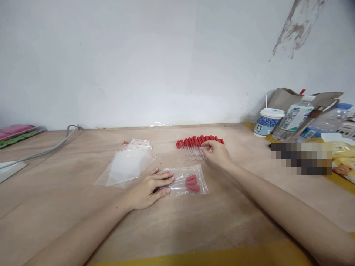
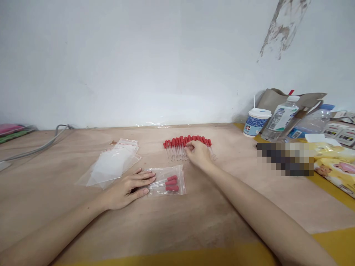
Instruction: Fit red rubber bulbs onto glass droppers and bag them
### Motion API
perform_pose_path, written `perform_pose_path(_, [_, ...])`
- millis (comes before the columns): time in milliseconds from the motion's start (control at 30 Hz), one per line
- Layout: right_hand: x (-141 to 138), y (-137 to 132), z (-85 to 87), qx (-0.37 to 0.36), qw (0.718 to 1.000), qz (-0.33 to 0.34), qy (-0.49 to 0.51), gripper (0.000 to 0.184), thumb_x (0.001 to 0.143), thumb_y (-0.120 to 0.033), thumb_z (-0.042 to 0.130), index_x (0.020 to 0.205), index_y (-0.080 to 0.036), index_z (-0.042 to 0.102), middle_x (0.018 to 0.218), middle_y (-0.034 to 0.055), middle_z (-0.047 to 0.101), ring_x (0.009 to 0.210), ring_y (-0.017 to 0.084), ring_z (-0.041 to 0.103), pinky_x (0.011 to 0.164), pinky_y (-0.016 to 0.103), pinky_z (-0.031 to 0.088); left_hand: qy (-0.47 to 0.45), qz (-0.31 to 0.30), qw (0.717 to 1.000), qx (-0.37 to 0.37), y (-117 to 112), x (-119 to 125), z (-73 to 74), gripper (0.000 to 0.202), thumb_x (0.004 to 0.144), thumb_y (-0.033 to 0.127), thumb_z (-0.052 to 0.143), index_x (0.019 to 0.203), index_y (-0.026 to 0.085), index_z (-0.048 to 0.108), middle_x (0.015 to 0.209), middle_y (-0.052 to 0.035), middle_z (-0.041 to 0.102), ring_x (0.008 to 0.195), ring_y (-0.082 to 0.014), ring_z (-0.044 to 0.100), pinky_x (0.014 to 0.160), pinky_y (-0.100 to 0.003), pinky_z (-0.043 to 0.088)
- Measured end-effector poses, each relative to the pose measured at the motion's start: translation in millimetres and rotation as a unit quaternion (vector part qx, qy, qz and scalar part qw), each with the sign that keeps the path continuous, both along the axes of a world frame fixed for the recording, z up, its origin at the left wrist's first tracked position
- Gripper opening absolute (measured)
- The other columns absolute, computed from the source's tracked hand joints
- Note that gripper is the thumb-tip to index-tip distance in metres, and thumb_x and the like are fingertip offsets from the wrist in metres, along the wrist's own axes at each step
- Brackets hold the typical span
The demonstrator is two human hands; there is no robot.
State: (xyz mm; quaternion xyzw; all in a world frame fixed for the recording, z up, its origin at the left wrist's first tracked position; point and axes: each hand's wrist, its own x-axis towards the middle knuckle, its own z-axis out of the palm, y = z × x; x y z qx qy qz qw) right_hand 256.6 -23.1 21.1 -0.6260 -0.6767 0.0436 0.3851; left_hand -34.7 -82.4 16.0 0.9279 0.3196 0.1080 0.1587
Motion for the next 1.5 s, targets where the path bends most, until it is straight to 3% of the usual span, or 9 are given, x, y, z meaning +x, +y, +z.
perform_pose_path(233, [-26,50,16.8,-0.079,0.987,-0.114,-0.076,0.029,0.081,-0.039,0.046,0.091,-0.022,0.067,0.1,0.0096,0.063,0.093,0.027,0.058,0.073,0.037,0.043,-0.001,-0.013,1.0,-0.005,0,-2,0.9,0.041,0.091,0.04,0.04,0.132,0.033,0.037,0.139,-0.001,0.038,0.13,-0.02,0.031,0.109,-0.048,0.016])
perform_pose_path(367, [-31,64,16.0,-0.097,0.987,-0.122,-0.049,0.026,0.077,-0.037,0.049,0.079,-0.02,0.068,0.093,0.0113,0.065,0.091,0.028,0.059,0.073,0.039,0.043,0.007,-0.008,1.0,0.002,-3,-1,3.1,0.042,0.091,0.041,0.039,0.132,0.033,0.037,0.139,-0.0005,0.038,0.13,-0.0198,0.032,0.109,-0.047,0.016])
perform_pose_path(533, [-30,66,16.3,-0.074,0.99,-0.12,0.021,0.02,0.075,-0.034,0.053,0.085,-0.021,0.064,0.105,0.0099,0.061,0.094,0.027,0.058,0.075,0.039,0.044,0.01,-0.009,1.0,0.012,-3,-1,3.6,0.042,0.091,0.04,0.039,0.132,0.033,0.037,0.138,-0.0007,0.039,0.129,-0.0198,0.033,0.109,-0.048,0.016])
perform_pose_path(733, [-4,36,12.4,0.009,0.988,-0.05,0.143,0.026,0.088,-0.037,0.031,0.106,-0.019,0.039,0.088,0.0054,0.064,0.074,0.013,0.06,0.065,0.026,0.047,0.006,-0.005,1.0,0.014,-4,-1,2.9,0.044,0.09,0.041,0.039,0.133,0.031,0.037,0.138,-0.0016,0.04,0.129,-0.0205,0.034,0.109,-0.047,0.017])
perform_pose_path(833, [15,7,0.5,0.084,0.936,0.038,0.34,0.03,0.083,-0.047,0.04,0.098,-0.022,0.032,0.07,-0.0012,0.061,0.048,0.01,0.05,0.046,0.023,0.041,0.006,-0.003,1.0,0.021,-5,-1,4.1,0.046,0.09,0.041,0.039,0.135,0.031,0.034,0.137,-0.0013,0.041,0.128,-0.0207,0.034,0.109,-0.047,0.018])
perform_pose_path(933, [28,-21,-12.7,0.064,0.898,0.035,0.435,0.038,0.074,-0.051,0.052,0.092,-0.023,0.034,0.063,-0.0046,0.057,0.044,0.01,0.048,0.041,0.021,0.038,0.007,-0.002,1.0,0.023,-5,0,4.9,0.047,0.09,0.041,0.04,0.135,0.031,0.033,0.137,-0.0005,0.042,0.128,-0.0207,0.035,0.109,-0.047,0.017])
perform_pose_path(1067, [30,-42,-24.8,-0.007,0.869,0.035,0.493,0.037,0.071,-0.05,0.056,0.089,-0.023,0.038,0.067,-0.0028,0.057,0.05,0.011,0.054,0.047,0.024,0.045,0.008,0.0,1.0,0.022,-5,0,5.3,0.047,0.09,0.041,0.04,0.135,0.031,0.032,0.137,0.0002,0.041,0.128,-0.0211,0.035,0.11,-0.047,0.017])
perform_pose_path(1267, [11,-50,-30.7,-0.064,0.836,0.1,0.535,0.043,0.065,-0.052,0.063,0.086,-0.025,0.038,0.071,-0.003,0.057,0.056,0.014,0.06,0.055,0.032,0.051,0.011,0.004,1.0,0.025,-6,0,5.8,0.047,0.09,0.041,0.04,0.135,0.031,0.032,0.137,0.0002,0.041,0.128,-0.0219,0.034,0.109,-0.047,0.019])
perform_pose_path(1500, [0,-61,-28.5,-0.105,0.82,0.172,0.536,0.046,0.064,-0.05,0.066,0.088,-0.023,0.037,0.068,-0.0046,0.059,0.056,0.013,0.06,0.054,0.028,0.049,0.009,0.008,1.0,0.015,-6,0,7.1,0.047,0.09,0.04,0.04,0.135,0.03,0.032,0.137,0.0001,0.042,0.129,-0.0215,0.033,0.11,-0.046,0.018])
